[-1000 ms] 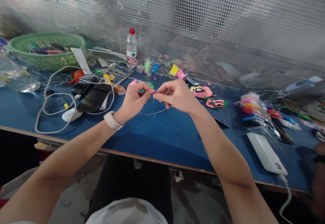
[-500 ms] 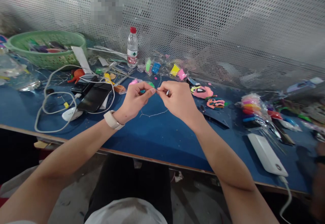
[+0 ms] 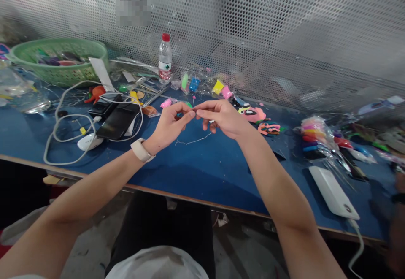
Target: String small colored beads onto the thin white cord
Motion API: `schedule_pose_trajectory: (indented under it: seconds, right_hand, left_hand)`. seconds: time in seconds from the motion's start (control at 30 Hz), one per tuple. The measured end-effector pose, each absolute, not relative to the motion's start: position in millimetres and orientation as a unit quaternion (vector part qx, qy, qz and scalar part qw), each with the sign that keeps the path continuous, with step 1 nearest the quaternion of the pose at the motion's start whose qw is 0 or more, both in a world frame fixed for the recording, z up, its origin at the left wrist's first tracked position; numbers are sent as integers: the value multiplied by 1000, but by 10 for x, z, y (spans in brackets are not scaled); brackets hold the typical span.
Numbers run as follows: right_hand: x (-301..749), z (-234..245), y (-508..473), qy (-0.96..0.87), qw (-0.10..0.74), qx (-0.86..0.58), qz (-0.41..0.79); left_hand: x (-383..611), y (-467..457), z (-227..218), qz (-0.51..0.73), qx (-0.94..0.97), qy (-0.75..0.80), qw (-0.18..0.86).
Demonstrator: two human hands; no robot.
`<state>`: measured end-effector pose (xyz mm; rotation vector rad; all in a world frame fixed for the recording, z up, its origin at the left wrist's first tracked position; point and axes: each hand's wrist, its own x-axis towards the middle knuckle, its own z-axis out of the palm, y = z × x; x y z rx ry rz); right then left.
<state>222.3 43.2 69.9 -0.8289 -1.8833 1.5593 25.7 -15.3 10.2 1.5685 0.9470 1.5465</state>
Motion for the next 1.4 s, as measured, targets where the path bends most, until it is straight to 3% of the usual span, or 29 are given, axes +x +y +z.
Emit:
schedule_pose_trajectory:
  seconds: [0.2, 0.3, 0.57, 0.73, 0.93, 1.4]
  right_hand:
    - [2189, 689, 305, -698, 322, -324, 551]
    - [2265, 632, 248, -669, 328, -336, 576]
    - [2723, 245, 144, -599, 344, -367, 624]
    - [2797, 127, 124, -612, 404, -375, 567]
    - [2708, 85, 74, -607, 474, -387, 506]
    - [2624, 8, 35, -591, 473, -378, 534]
  left_hand:
    - [240, -180, 117, 551, 693, 421, 198]
    - [256, -213, 113, 529, 720, 409, 185]
    - [393, -306, 39, 459, 687, 353, 440]
    - [418, -296, -15, 484, 655, 343, 469]
    - [401, -268, -42, 501, 662, 370, 416]
    - [423, -318, -68, 473, 749, 410, 215]
